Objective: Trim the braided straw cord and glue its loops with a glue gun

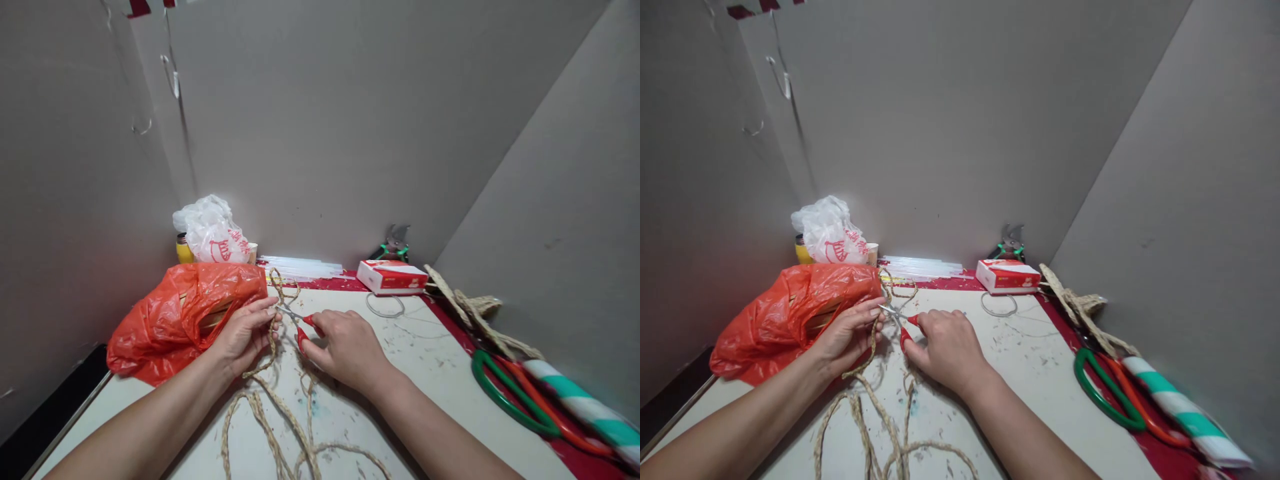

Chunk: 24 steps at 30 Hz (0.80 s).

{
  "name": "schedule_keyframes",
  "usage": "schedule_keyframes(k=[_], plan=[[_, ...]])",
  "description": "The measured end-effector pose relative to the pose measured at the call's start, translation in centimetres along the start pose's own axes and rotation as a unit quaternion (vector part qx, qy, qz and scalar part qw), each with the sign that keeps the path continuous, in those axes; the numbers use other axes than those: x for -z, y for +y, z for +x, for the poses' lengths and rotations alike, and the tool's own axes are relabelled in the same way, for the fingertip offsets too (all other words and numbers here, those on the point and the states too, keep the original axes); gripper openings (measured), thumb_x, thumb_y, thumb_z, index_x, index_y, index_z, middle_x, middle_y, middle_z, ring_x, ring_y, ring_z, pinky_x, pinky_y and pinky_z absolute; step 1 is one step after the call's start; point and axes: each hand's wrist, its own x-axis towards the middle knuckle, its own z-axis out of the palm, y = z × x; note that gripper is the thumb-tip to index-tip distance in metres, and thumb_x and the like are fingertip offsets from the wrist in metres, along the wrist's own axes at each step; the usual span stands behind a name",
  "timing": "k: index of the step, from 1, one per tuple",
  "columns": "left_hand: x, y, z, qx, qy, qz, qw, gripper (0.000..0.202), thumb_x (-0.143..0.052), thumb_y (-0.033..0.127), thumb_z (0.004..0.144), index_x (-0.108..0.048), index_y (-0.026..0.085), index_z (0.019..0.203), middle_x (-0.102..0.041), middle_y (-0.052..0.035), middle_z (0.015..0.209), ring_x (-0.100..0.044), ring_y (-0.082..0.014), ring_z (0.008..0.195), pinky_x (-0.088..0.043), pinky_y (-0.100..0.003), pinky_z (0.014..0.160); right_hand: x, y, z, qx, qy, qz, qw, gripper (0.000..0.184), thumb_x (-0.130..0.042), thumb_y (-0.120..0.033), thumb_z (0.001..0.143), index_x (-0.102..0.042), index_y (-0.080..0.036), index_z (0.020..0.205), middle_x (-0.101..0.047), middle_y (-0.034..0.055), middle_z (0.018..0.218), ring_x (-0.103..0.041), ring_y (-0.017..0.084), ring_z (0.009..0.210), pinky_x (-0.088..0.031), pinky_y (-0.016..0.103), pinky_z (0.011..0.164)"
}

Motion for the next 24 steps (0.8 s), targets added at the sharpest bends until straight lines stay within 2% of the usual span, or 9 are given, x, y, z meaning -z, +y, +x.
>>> schedule_keyframes(k=[4,8,16,24], plan=[[0.44,-0.23,0.16,0.037,-0.029,-0.006,0.999,0.023,-0.065,0.006,0.074,-0.063,0.009,0.097,-0.065,-0.0054,0.073,-0.060,-0.0092,0.058,-0.051,-0.019,0.056,0.08,-0.09,0.02,0.008,-0.007,0.003,1.000,0.020,-0.053,-0.037,0.078,-0.062,-0.019,0.076,-0.066,0.0024,0.071,-0.056,0.017,0.066,-0.029,0.030,0.066],[0.45,-0.21,0.07,0.033,-0.044,-0.001,0.999,0.025,-0.068,0.007,0.072,-0.063,0.012,0.097,-0.065,-0.0035,0.072,-0.060,-0.0088,0.057,-0.050,-0.019,0.056,0.32,-0.11,0.07,0.012,-0.004,-0.006,1.000,0.022,-0.054,-0.038,0.079,-0.063,-0.019,0.080,-0.067,0.0034,0.073,-0.057,0.017,0.067,-0.029,0.030,0.067],[0.12,-0.25,-0.05,0.001,0.006,0.019,1.000,0.035,-0.069,0.007,0.068,-0.061,0.017,0.101,-0.066,-0.0025,0.067,-0.058,-0.0086,0.052,-0.047,-0.018,0.052,0.52,-0.04,0.07,0.021,0.013,-0.022,0.999,0.024,-0.054,-0.040,0.079,-0.064,-0.019,0.082,-0.066,0.0030,0.072,-0.056,0.018,0.068,-0.027,0.032,0.068],[-0.06,-0.30,-0.20,0.001,0.009,0.024,1.000,0.033,-0.071,0.008,0.066,-0.061,0.018,0.096,-0.065,-0.0006,0.065,-0.057,-0.0088,0.051,-0.047,-0.019,0.051,0.54,0.34,0.24,0.024,0.023,-0.026,0.999,0.024,-0.053,-0.039,0.080,-0.065,-0.019,0.079,-0.065,0.0024,0.068,-0.054,0.016,0.064,-0.026,0.031,0.067]])
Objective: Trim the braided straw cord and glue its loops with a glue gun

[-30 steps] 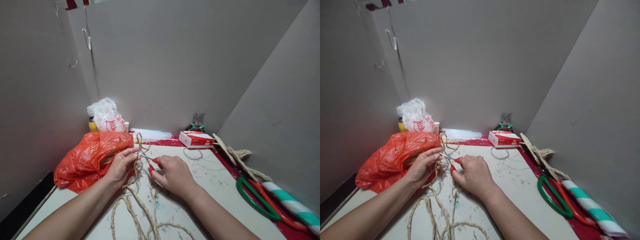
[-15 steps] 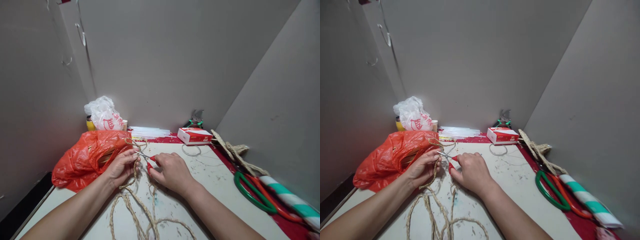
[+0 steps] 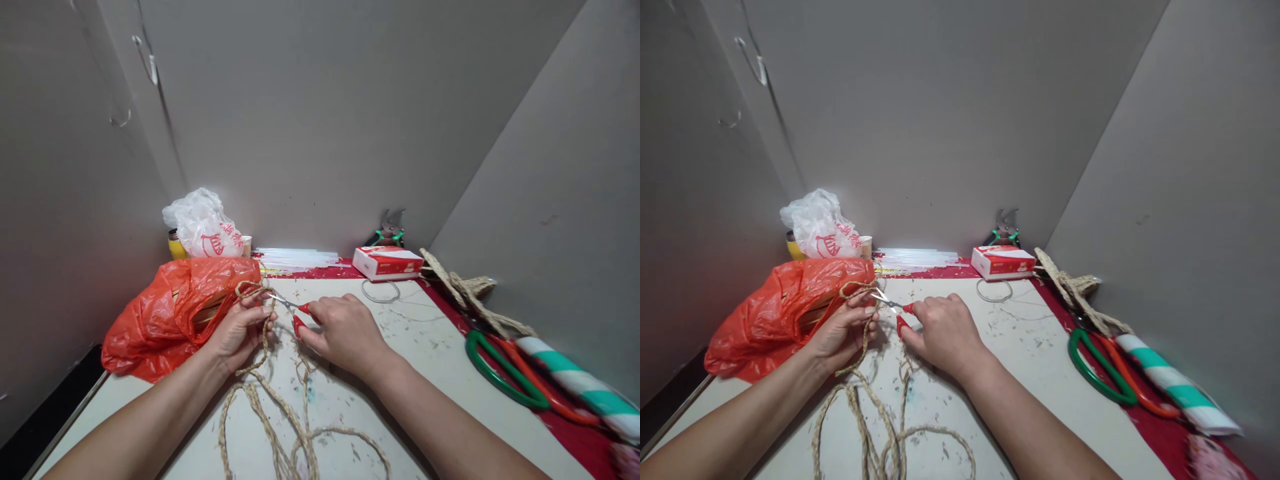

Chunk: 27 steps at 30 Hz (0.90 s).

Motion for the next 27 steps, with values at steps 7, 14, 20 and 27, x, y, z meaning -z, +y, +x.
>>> schedule_keyframes(k=[7,14,20,27], plan=[[0.04,0.09,0.04,-0.010,0.004,0.014,1.000,0.031,-0.070,0.009,0.069,-0.062,0.015,0.099,-0.065,-0.0022,0.065,-0.057,-0.0079,0.052,-0.047,-0.018,0.053,0.25,-0.15,-0.08,0.012,0.005,-0.019,1.000,0.025,-0.055,-0.041,0.080,-0.064,-0.018,0.077,-0.065,0.0044,0.069,-0.055,0.018,0.066,-0.025,0.032,0.067],[-0.09,0.11,0.07,-0.034,0.012,0.013,0.999,0.029,-0.072,0.008,0.065,-0.062,0.017,0.091,-0.061,0.0026,0.066,-0.058,-0.0070,0.054,-0.046,-0.017,0.051,0.09,0.07,0.01,0.001,-0.002,-0.015,1.000,0.026,-0.052,-0.041,0.081,-0.066,-0.019,0.080,-0.066,0.0037,0.068,-0.055,0.017,0.064,-0.025,0.032,0.067],[-0.11,0.30,0.05,-0.034,0.024,0.022,0.999,0.030,-0.070,0.009,0.067,-0.064,0.012,0.096,-0.064,-0.0015,0.066,-0.058,-0.0070,0.055,-0.047,-0.016,0.053,0.16,-0.14,-0.07,0.012,-0.006,-0.012,1.000,0.027,-0.054,-0.042,0.080,-0.065,-0.018,0.080,-0.064,0.0036,0.069,-0.055,0.018,0.065,-0.025,0.032,0.067],[0.00,0.30,0.12,-0.046,0.024,0.024,0.998,0.030,-0.071,0.009,0.067,-0.063,0.013,0.096,-0.064,-0.0004,0.067,-0.059,-0.0070,0.056,-0.047,-0.016,0.053,-0.05,-0.02,-0.08,0.012,-0.004,-0.017,1.000,0.027,-0.053,-0.043,0.080,-0.065,-0.018,0.081,-0.064,0.0038,0.069,-0.055,0.018,0.066,-0.025,0.032,0.067]])
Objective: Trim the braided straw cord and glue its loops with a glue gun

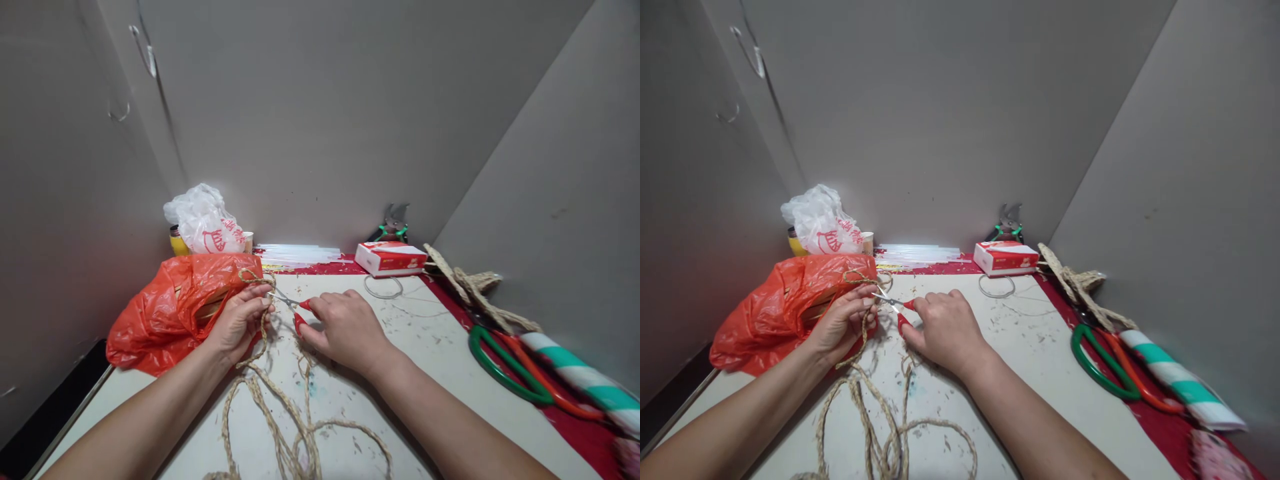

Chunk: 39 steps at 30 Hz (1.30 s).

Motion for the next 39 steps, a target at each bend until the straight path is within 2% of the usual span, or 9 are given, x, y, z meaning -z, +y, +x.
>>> schedule_keyframes(k=[9,17,23,29,34,39], plan=[[0.04,-0.29,0.01,-0.016,-0.007,0.019,1.000,0.028,-0.071,0.010,0.068,-0.062,0.016,0.094,-0.063,0.0025,0.067,-0.060,-0.0065,0.056,-0.046,-0.016,0.052,0.18,0.02,0.02,0.001,0.002,0.016,1.000,0.025,-0.054,-0.039,0.080,-0.066,-0.018,0.078,-0.065,0.0034,0.067,-0.054,0.017,0.063,-0.025,0.031,0.066],[0.02,0.13,-0.17,-0.010,0.000,0.027,1.000,0.031,-0.072,0.011,0.067,-0.064,0.010,0.097,-0.066,-0.0027,0.070,-0.062,-0.0077,0.059,-0.049,-0.016,0.057,0.17,-0.23,-0.02,-0.001,-0.010,0.016,1.000,0.027,-0.055,-0.042,0.079,-0.065,-0.018,0.079,-0.065,0.0041,0.069,-0.055,0.018,0.065,-0.026,0.032,0.067],[0.00,0.09,-0.03,-0.020,-0.010,0.013,1.000,0.031,-0.072,0.010,0.067,-0.063,0.015,0.096,-0.063,0.0027,0.066,-0.060,-0.0064,0.056,-0.047,-0.016,0.053,-0.04,0.00,0.02,-0.017,-0.008,0.028,0.999,0.025,-0.054,-0.040,0.079,-0.064,-0.018,0.073,-0.065,0.0028,0.066,-0.053,0.016,0.061,-0.026,0.031,0.066],[0.04,0.04,-0.04,-0.018,-0.009,0.011,1.000,0.030,-0.072,0.010,0.067,-0.062,0.017,0.094,-0.062,0.0034,0.066,-0.061,-0.0068,0.057,-0.047,-0.016,0.053,0.03,0.08,0.31,0.001,-0.034,0.016,0.999,0.029,-0.051,-0.038,0.084,-0.062,-0.018,0.065,-0.066,0.0024,0.063,-0.052,0.014,0.057,-0.026,0.029,0.064],[-0.21,0.10,-0.16,-0.010,-0.002,0.020,1.000,0.031,-0.072,0.010,0.067,-0.063,0.016,0.096,-0.062,0.0026,0.066,-0.061,-0.0074,0.056,-0.048,-0.016,0.052,-0.13,0.41,0.22,-0.004,-0.042,0.039,0.998,0.032,-0.046,-0.035,0.088,-0.061,-0.018,0.066,-0.067,0.0016,0.065,-0.052,0.013,0.056,-0.027,0.028,0.064],[-0.18,0.16,-0.21,-0.009,-0.008,0.015,1.000,0.031,-0.071,0.010,0.068,-0.062,0.014,0.098,-0.063,0.0006,0.064,-0.059,-0.0077,0.055,-0.048,-0.017,0.053,-0.25,0.51,-0.01,-0.021,-0.021,0.065,0.997,0.026,-0.051,-0.037,0.082,-0.057,-0.018,0.064,-0.064,0.0005,0.063,-0.050,0.013,0.056,-0.027,0.027,0.062]])
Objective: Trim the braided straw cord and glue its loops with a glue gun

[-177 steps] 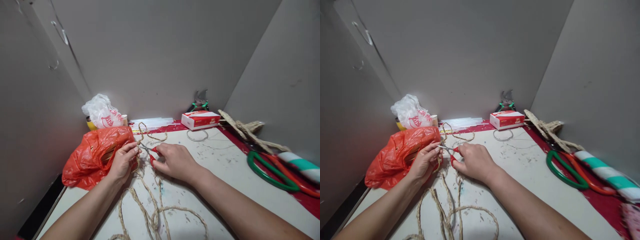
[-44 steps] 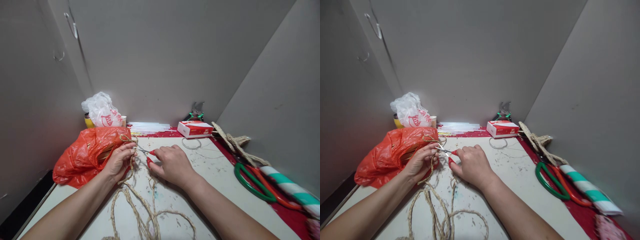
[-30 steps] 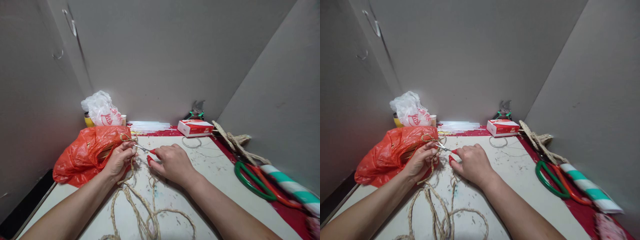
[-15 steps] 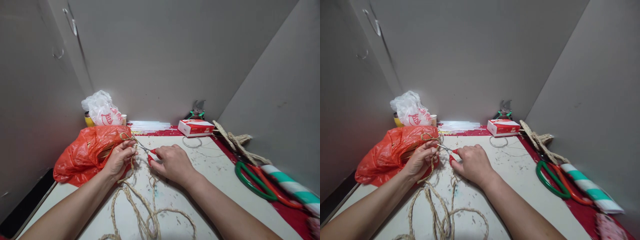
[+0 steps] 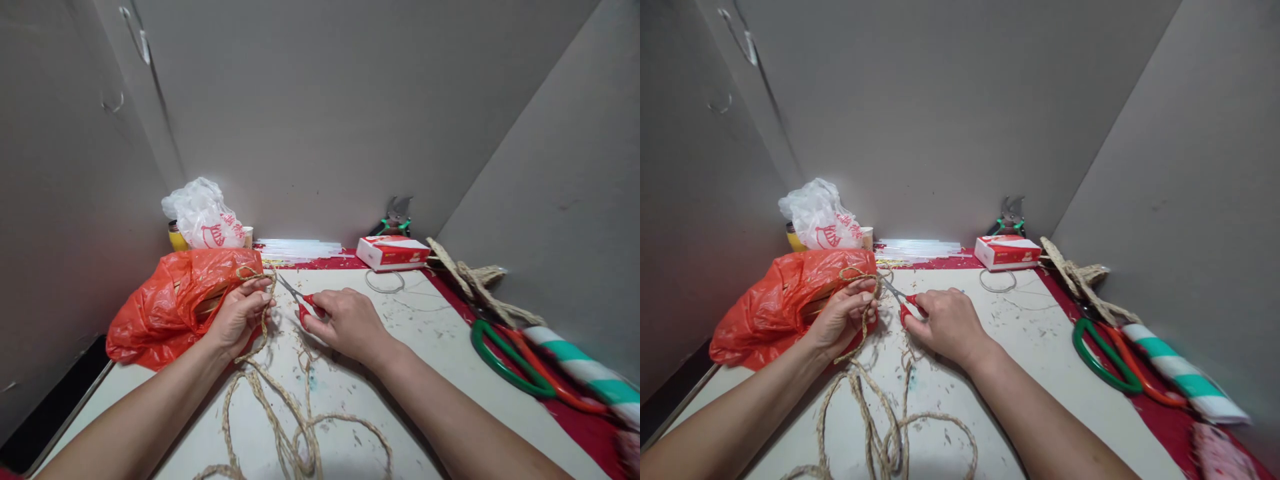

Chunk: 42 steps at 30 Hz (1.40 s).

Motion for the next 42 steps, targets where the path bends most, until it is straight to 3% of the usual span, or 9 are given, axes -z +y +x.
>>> schedule_keyframes(k=[11,27,36,42], plan=[[0.11,0.09,0.18,0.025,-0.048,-0.070,0.996,0.031,-0.069,0.007,0.071,-0.061,0.013,0.100,-0.060,0.0014,0.067,-0.056,-0.0060,0.053,-0.050,-0.018,0.057,0.24,-0.54,0.10,0.029,-0.019,-0.019,0.999,0.024,-0.053,-0.040,0.078,-0.061,-0.018,0.076,-0.065,0.0037,0.072,-0.056,0.018,0.068,-0.029,0.030,0.067],[-0.02,0.24,-0.20,0.050,-0.067,-0.057,0.995,0.034,-0.069,0.005,0.068,-0.060,0.017,0.098,-0.055,0.0040,0.065,-0.054,-0.0061,0.053,-0.046,-0.018,0.053,-0.09,-0.05,0.12,0.036,-0.026,0.006,0.999,0.030,-0.047,-0.033,0.088,-0.061,-0.018,0.065,-0.066,0.0002,0.064,-0.052,0.012,0.056,-0.027,0.027,0.062],[-0.18,0.20,-0.20,0.041,-0.052,-0.043,0.997,0.036,-0.071,0.006,0.066,-0.061,0.017,0.099,-0.055,0.0044,0.064,-0.054,-0.0066,0.052,-0.046,-0.019,0.053,0.31,-0.50,0.17,0.007,-0.005,-0.026,1.000,0.024,-0.056,-0.041,0.077,-0.062,-0.018,0.075,-0.066,0.0032,0.071,-0.055,0.017,0.065,-0.029,0.029,0.065],[-0.52,0.17,-0.45,0.046,-0.044,-0.024,0.998,0.036,-0.072,0.008,0.065,-0.062,0.017,0.099,-0.055,0.0042,0.063,-0.054,-0.0072,0.052,-0.046,-0.020,0.051,0.27,-0.46,0.25,0.020,-0.015,-0.043,0.999,0.028,-0.050,-0.038,0.084,-0.062,-0.018,0.069,-0.067,0.0034,0.067,-0.055,0.015,0.061,-0.029,0.030,0.065]])
